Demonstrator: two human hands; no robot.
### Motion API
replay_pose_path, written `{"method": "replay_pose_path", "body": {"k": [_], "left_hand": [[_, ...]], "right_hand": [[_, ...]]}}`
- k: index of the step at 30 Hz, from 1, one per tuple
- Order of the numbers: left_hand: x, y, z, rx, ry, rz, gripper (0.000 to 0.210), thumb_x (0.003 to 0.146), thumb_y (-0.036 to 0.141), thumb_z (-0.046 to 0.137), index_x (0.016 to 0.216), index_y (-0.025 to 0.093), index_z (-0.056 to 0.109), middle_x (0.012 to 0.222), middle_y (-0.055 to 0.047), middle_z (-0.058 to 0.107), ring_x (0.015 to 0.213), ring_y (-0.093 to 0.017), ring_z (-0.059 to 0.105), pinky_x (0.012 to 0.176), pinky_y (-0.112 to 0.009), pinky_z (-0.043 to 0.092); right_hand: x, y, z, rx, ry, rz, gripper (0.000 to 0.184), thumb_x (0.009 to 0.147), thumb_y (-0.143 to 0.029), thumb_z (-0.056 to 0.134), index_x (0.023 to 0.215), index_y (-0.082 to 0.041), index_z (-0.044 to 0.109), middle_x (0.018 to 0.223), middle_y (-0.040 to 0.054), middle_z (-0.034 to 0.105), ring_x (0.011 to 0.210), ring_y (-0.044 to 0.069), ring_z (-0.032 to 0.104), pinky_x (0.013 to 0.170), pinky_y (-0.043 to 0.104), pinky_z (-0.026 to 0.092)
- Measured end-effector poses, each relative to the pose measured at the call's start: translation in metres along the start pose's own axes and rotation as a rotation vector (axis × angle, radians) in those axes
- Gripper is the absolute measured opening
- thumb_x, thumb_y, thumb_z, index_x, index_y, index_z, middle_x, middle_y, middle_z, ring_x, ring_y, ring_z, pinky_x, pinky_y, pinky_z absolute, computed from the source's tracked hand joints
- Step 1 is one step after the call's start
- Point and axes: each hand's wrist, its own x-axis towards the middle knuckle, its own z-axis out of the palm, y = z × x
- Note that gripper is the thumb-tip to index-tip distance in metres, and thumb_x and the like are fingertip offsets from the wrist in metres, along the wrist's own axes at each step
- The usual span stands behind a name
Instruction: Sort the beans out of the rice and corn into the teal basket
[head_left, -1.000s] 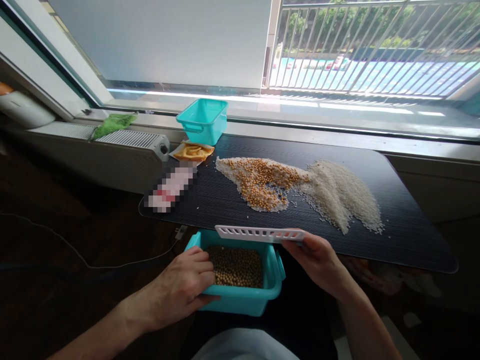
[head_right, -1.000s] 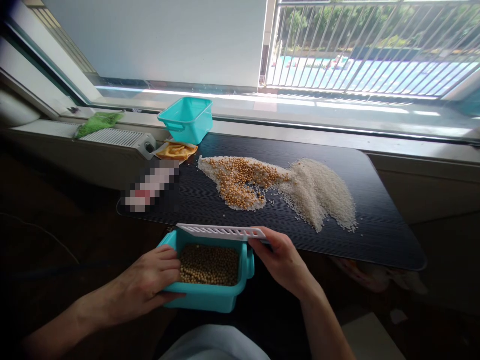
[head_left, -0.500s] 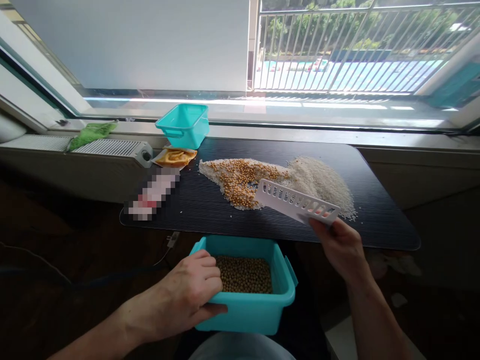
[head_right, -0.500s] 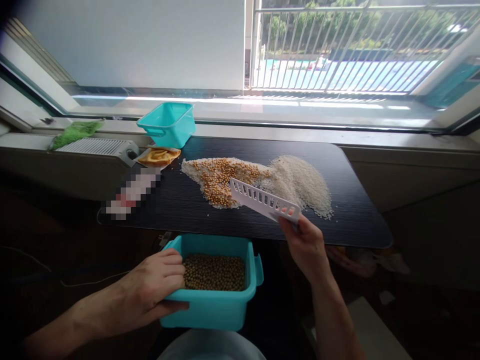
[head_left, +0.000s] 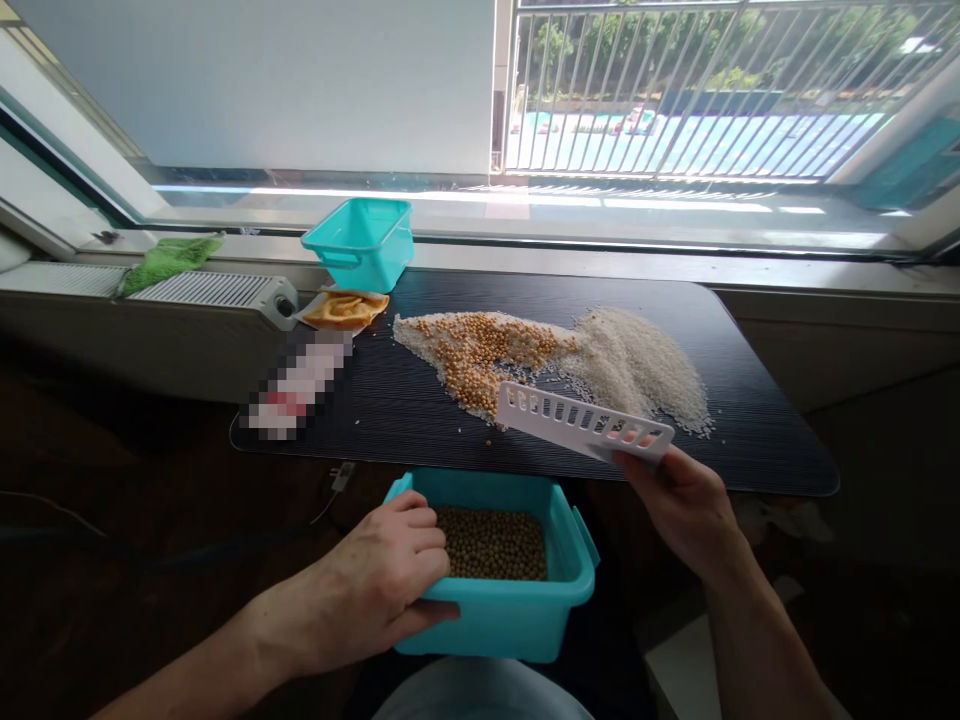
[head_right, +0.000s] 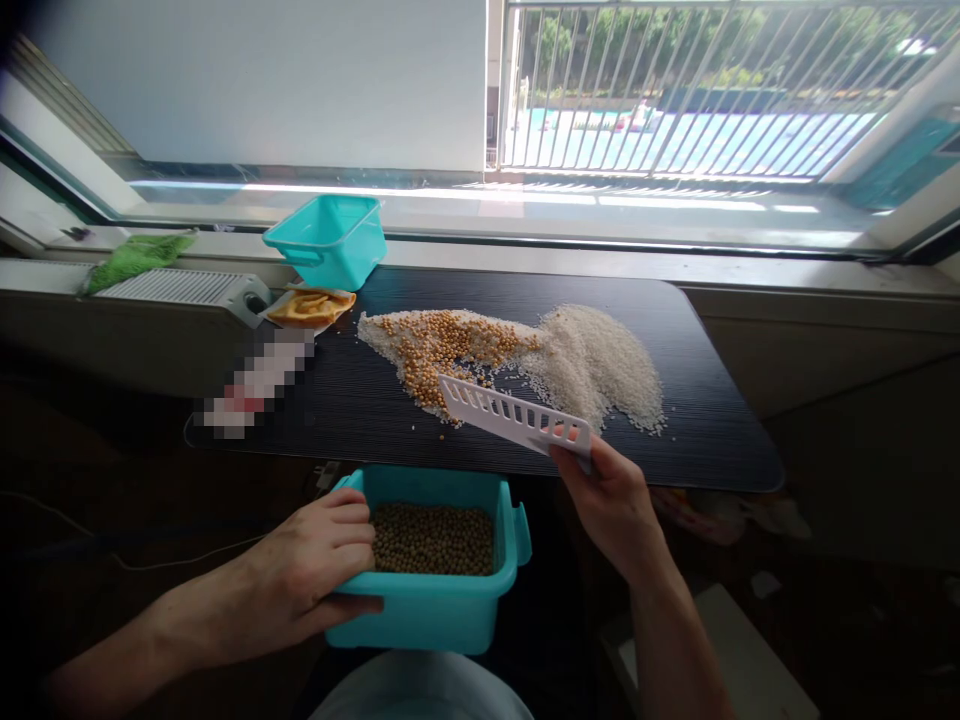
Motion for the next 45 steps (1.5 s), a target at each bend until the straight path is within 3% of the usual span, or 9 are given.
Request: {"method": "replay_pose_path", "body": {"k": [15, 20, 23, 30, 32, 35, 38, 40, 45], "left_hand": [[0.001, -0.002, -0.001, 0.023, -0.016, 0.014, 0.023, 0.091, 0.026, 0.062, 0.072, 0.019, 0.053, 0.070, 0.002, 0.060, 0.073, -0.017, 0.053, 0.090, -0.035, 0.038], [0.001, -0.004, -0.003, 0.019, -0.026, 0.017, 0.021, 0.091, 0.027, 0.063, 0.073, 0.018, 0.055, 0.072, 0.000, 0.061, 0.074, -0.018, 0.054, 0.090, -0.036, 0.039], [0.000, -0.005, -0.005, 0.017, -0.022, 0.024, 0.021, 0.090, 0.027, 0.064, 0.073, 0.018, 0.055, 0.071, 0.000, 0.061, 0.074, -0.018, 0.054, 0.091, -0.036, 0.039], [-0.011, -0.008, -0.007, 0.034, -0.026, -0.014, 0.020, 0.088, 0.028, 0.067, 0.074, 0.019, 0.057, 0.074, 0.001, 0.063, 0.076, -0.017, 0.057, 0.094, -0.035, 0.039], [-0.014, -0.008, -0.008, 0.049, -0.024, -0.026, 0.021, 0.088, 0.029, 0.068, 0.073, 0.019, 0.057, 0.073, 0.001, 0.063, 0.077, -0.017, 0.057, 0.094, -0.035, 0.039], [-0.015, -0.008, -0.009, 0.053, -0.025, -0.037, 0.020, 0.088, 0.029, 0.069, 0.074, 0.019, 0.057, 0.074, 0.001, 0.063, 0.077, -0.018, 0.057, 0.093, -0.035, 0.040], [-0.012, -0.007, -0.010, 0.058, -0.016, -0.013, 0.020, 0.089, 0.028, 0.067, 0.075, 0.019, 0.057, 0.072, 0.000, 0.062, 0.075, -0.018, 0.055, 0.091, -0.036, 0.040], [-0.009, -0.007, -0.008, 0.047, -0.021, 0.003, 0.020, 0.089, 0.027, 0.066, 0.074, 0.018, 0.055, 0.072, 0.001, 0.061, 0.074, -0.018, 0.054, 0.090, -0.036, 0.040], [-0.002, -0.008, -0.002, 0.013, -0.046, -0.009, 0.023, 0.088, 0.026, 0.068, 0.072, 0.018, 0.053, 0.072, 0.002, 0.060, 0.075, -0.017, 0.054, 0.091, -0.035, 0.038]], "right_hand": [[-0.018, 0.007, -0.012, -0.014, -0.056, 0.011, 0.028, 0.078, -0.045, 0.073, 0.095, -0.024, 0.079, 0.094, 0.0043, 0.080, 0.086, 0.028, 0.075, 0.082, 0.040, 0.061], [-0.028, 0.009, -0.021, 0.076, -0.202, 0.053, 0.028, 0.078, -0.048, 0.072, 0.093, -0.025, 0.080, 0.094, 0.0051, 0.079, 0.088, 0.027, 0.075, 0.084, 0.038, 0.061], [-0.023, 0.000, -0.010, 0.133, -0.247, 0.061, 0.027, 0.081, -0.044, 0.071, 0.096, -0.024, 0.079, 0.098, 0.0058, 0.079, 0.093, 0.027, 0.073, 0.087, 0.038, 0.060], [0.010, -0.014, 0.060, 0.147, -0.413, -0.088, 0.023, 0.091, -0.034, 0.059, 0.098, -0.021, 0.077, 0.091, 0.0029, 0.078, 0.084, 0.021, 0.071, 0.078, 0.031, 0.058], [0.012, -0.016, 0.062, 0.136, -0.478, -0.089, 0.024, 0.091, -0.035, 0.059, 0.098, -0.020, 0.077, 0.090, 0.0029, 0.077, 0.082, 0.020, 0.070, 0.075, 0.030, 0.058], [0.007, -0.018, 0.044, 0.160, -0.554, -0.067, 0.026, 0.090, -0.040, 0.061, 0.098, -0.021, 0.077, 0.093, 0.0036, 0.078, 0.085, 0.021, 0.072, 0.077, 0.029, 0.059], [-0.002, -0.015, 0.017, 0.163, -0.450, -0.006, 0.027, 0.084, -0.046, 0.068, 0.093, -0.023, 0.078, 0.089, 0.0044, 0.079, 0.079, 0.022, 0.074, 0.073, 0.030, 0.061], [-0.006, -0.011, 0.003, 0.139, -0.284, 0.017, 0.028, 0.079, -0.048, 0.072, 0.092, -0.024, 0.079, 0.090, 0.0045, 0.079, 0.083, 0.025, 0.075, 0.077, 0.034, 0.062], [0.001, 0.003, -0.006, 0.052, 0.107, 0.113, 0.028, 0.072, -0.047, 0.077, 0.092, -0.027, 0.078, 0.094, 0.0029, 0.079, 0.089, 0.028, 0.074, 0.086, 0.042, 0.060]]}}
